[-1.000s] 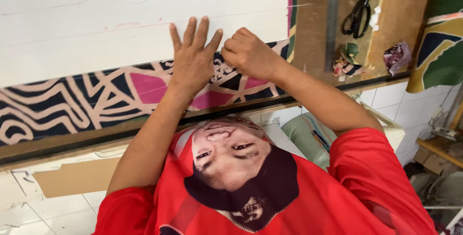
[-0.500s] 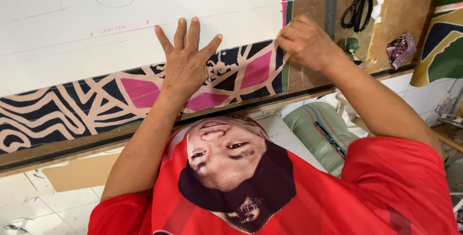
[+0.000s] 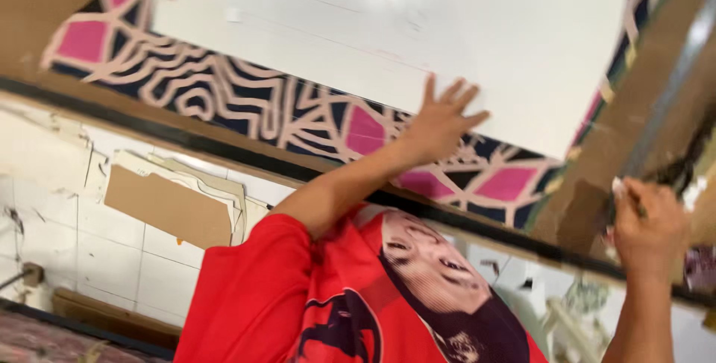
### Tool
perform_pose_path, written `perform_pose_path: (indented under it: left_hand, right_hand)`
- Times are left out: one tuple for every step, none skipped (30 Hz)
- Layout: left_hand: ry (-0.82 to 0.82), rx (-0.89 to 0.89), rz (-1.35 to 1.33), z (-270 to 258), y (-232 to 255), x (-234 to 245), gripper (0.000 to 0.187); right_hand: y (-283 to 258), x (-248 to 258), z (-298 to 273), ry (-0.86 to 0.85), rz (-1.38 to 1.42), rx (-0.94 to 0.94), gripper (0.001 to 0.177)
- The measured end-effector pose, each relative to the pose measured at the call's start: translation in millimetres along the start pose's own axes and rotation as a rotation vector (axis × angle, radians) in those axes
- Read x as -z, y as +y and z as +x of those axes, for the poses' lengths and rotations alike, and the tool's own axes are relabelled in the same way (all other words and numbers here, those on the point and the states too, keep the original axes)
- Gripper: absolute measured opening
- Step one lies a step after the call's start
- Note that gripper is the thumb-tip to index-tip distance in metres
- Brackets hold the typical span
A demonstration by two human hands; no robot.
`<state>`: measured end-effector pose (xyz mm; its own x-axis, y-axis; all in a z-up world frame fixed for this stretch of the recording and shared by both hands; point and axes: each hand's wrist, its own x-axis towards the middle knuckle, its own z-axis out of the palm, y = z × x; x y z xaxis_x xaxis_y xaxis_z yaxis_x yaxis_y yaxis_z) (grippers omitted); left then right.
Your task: The person aligns a white paper pattern labeled Heritage 3XL on a patterned fabric, secures it with tape, and uses a metal ruler to measure and mark the fabric. The person then removes the tape and pattern, leaving the marked fabric on the table.
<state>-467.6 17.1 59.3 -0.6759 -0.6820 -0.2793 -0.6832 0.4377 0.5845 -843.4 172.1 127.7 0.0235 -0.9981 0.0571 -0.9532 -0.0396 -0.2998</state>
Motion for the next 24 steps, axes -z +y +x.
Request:
perform_pose_path:
  left_hand:
    - [0.005, 0.016, -0.046, -1, 0, 7, 0.074]
    - [0.004, 0.022, -0.096, -6, 0, 14, 0.076]
    - [0.094, 0.018, -0.103, -13, -4, 22, 0.072]
    - [0.178, 0.009, -0.111, -22, -9, 28, 0.068]
    - [0.262, 0.000, -0.119, -31, -17, 35, 0.065]
    - [0.357, -0.003, -0.111, -41, -29, 41, 0.062]
    - [0.452, -0.006, -0.103, -53, -47, 48, 0.058]
    - [0.545, -0.011, -0.097, -66, -67, 55, 0.055]
    - [0.601, 0.020, -0.068, -81, -91, 63, 0.051]
    - [0.653, 0.046, -0.043, -98, -118, 70, 0.048]
    - [0.719, 0.091, -0.031, -118, -145, 77, 0.043]
    - [0.788, 0.138, -0.019, -140, -172, 86, 0.038]
    - [0.858, 0.167, -0.062, -161, -198, 95, 0.035]
    - [0.924, 0.196, -0.107, -182, -222, 104, 0.032]
    - [0.958, 0.226, -0.035, -202, -245, 113, 0.030]
    - [0.987, 0.258, 0.033, -222, -266, 120, 0.028]
    - [0.990, 0.261, 0.068, -242, -286, 128, 0.027]
    - [0.993, 0.260, 0.100, -259, -303, 134, 0.027]
    - [0.996, 0.259, 0.132, -272, -319, 140, 0.026]
    - [0.971, 0.251, 0.160, -284, -330, 143, 0.027]
    - [0.947, 0.242, 0.189, -294, -340, 146, 0.027]
    - [0.927, 0.229, 0.226, -300, -349, 151, 0.028]
    - [0.911, 0.211, 0.216, -304, -356, 155, 0.026]
    - [0.885, 0.191, 0.206, -309, -361, 157, 0.025]
  right_hand:
    - [-7, -9, 0, 0.002, 0.110, -0.062, 0.008]
    - [-16, -16, 2, 0.008, 0.193, -0.098, 0.006]
    - [-25, -24, 7, 0.016, 0.277, -0.132, 0.005]
    - [-38, -30, 9, 0.031, 0.335, -0.138, 0.005]
    - [-51, -39, 15, 0.041, 0.392, -0.130, 0.005]
    - [-66, -44, 18, 0.054, 0.445, -0.127, 0.005]
    - [-82, -51, 24, 0.063, 0.496, -0.110, 0.005]
    - [-100, -60, 33, 0.061, 0.561, -0.105, 0.006]
    - [-120, -67, 43, 0.059, 0.627, -0.099, 0.006]
    - [-142, -76, 51, 0.049, 0.706, -0.108, 0.006]
    - [-165, -83, 60, 0.039, 0.784, -0.117, 0.007]
    - [-192, -92, 71, 0.023, 0.774, -0.152, 0.006]
    - [-220, -101, 83, 0.006, 0.766, -0.187, 0.006]
    - [-249, -108, 93, -0.020, 0.751, -0.195, 0.010]
    - [-282, -122, 104, -0.046, 0.736, -0.204, 0.014]
    - [-315, -133, 114, -0.066, 0.757, -0.184, 0.016]
    - [-349, -146, 126, -0.086, 0.779, -0.164, 0.018]
    - [-382, -159, 137, -0.129, 0.763, -0.157, 0.017]
    - [-414, -173, 150, -0.172, 0.747, -0.152, 0.016]
    - [-445, -186, 163, -0.187, 0.726, -0.100, 0.013]
    - [-474, -200, 176, -0.202, 0.705, -0.048, 0.011]
    - [-503, -213, 189, -0.204, 0.726, -0.041, 0.013]
    - [-530, -225, 203, -0.205, 0.746, -0.035, 0.016]
    - [-555, -238, 215, -0.197, 0.726, 0.015, 0.014]
